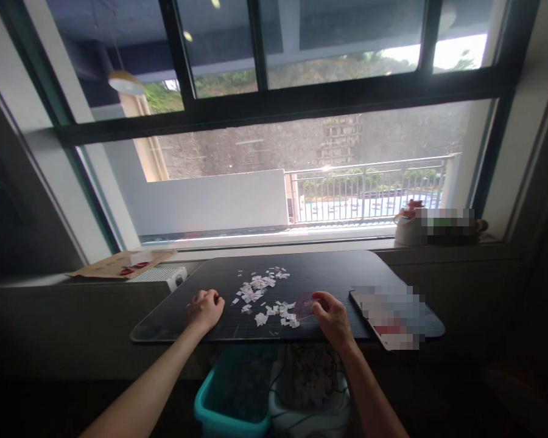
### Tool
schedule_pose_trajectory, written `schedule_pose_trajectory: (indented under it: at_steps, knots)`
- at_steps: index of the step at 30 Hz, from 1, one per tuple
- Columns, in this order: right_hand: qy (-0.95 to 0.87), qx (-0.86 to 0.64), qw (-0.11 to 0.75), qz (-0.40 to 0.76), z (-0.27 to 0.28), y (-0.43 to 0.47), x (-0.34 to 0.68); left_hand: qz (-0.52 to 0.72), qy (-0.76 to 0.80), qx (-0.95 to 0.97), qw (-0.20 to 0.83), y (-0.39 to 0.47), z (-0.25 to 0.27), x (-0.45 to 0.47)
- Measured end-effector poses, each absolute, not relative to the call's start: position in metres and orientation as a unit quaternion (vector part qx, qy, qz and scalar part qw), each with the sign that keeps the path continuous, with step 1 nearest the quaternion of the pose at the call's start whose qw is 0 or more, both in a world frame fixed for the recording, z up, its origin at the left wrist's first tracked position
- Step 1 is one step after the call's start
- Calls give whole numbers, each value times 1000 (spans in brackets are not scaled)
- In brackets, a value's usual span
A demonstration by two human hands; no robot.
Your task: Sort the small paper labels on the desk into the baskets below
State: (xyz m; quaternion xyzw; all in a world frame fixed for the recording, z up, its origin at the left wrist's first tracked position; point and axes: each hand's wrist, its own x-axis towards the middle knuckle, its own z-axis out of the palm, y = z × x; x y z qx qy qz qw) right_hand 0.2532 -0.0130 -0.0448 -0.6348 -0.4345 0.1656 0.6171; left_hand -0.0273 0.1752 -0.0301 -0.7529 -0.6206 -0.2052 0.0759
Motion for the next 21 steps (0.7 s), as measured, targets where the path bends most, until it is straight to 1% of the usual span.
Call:
schedule_pose_trajectory:
  at_steps: [10, 21]
  knots:
    - [-451, -630, 606, 181, -47, -11, 255, -200, -619, -756, 78, 169, -26, -27]
    - [-461, -642, 590, 165, -46, -13, 254, -200, -625, -751, 76, 167, -25, -26]
